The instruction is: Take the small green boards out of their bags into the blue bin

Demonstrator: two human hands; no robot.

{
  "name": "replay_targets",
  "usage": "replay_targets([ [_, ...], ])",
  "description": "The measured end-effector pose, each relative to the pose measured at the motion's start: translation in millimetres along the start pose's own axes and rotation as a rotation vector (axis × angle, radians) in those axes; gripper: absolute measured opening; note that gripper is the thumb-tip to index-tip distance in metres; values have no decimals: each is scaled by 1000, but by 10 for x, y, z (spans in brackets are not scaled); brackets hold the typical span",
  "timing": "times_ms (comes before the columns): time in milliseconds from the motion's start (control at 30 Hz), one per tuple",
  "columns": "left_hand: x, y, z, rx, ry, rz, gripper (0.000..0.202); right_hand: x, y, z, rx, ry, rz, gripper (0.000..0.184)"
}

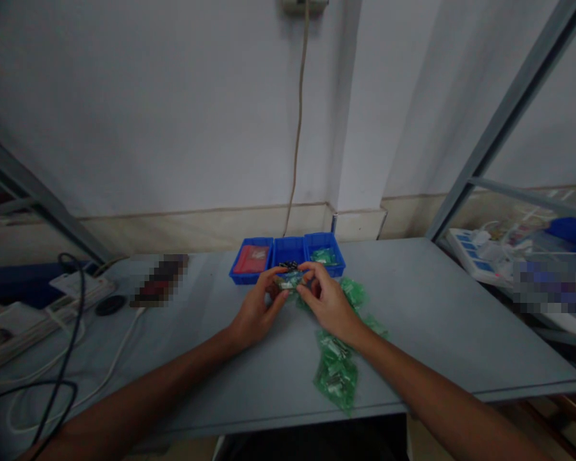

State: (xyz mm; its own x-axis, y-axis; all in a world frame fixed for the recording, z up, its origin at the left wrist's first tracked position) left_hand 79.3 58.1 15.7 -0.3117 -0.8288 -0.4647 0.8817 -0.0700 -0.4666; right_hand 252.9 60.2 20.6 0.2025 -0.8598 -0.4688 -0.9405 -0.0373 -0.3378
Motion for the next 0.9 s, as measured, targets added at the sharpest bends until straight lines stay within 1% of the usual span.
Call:
replay_targets([
  [100,5,-13,16,-29,24,12,44,0,10,45,-43,12,2,46],
  [133,7,-16,18,-38,33,16,43,-1,15,61,-44,20,-4,47],
  [167,10,-19,21,-46,43,21,42,-3,22,72,-32,22,-17,43],
  [267,15,-26,21,-53,56,37,39,-13,54,51,31,-3,-81,13],
  [367,9,-30,5,-18,24,39,39,-23,50,-10,47,-33,-90,18],
  [533,-8,-39,30,37,11,31,39,-32,27,-72,52,-67,-65,17],
  [600,-5,-45,37,35,18,39,37,-30,32,-69,70,-79,-69,18],
  [733,14,-30,28,-10,44,30,33,-23,49,-32,74,-64,-86,12],
  [833,27,-1,20,-39,67,2,32,-22,50,-18,70,-65,-84,16],
  [900,27,13,-1,-32,51,-14,32,-26,41,-12,73,-70,-77,18],
])
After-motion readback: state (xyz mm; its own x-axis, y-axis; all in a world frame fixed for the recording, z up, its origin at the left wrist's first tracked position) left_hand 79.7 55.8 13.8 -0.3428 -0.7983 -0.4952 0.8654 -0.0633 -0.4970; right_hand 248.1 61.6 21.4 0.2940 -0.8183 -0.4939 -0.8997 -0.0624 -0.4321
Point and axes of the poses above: each hand's wrist, its own x-axis away from the middle knuckle, its own y-axis out of the palm, z = x × y, the point moved 7 cm from there along -x, towards the middle knuckle, and after that the axes turned 2 degrees about -y, right-handed, at the moved point
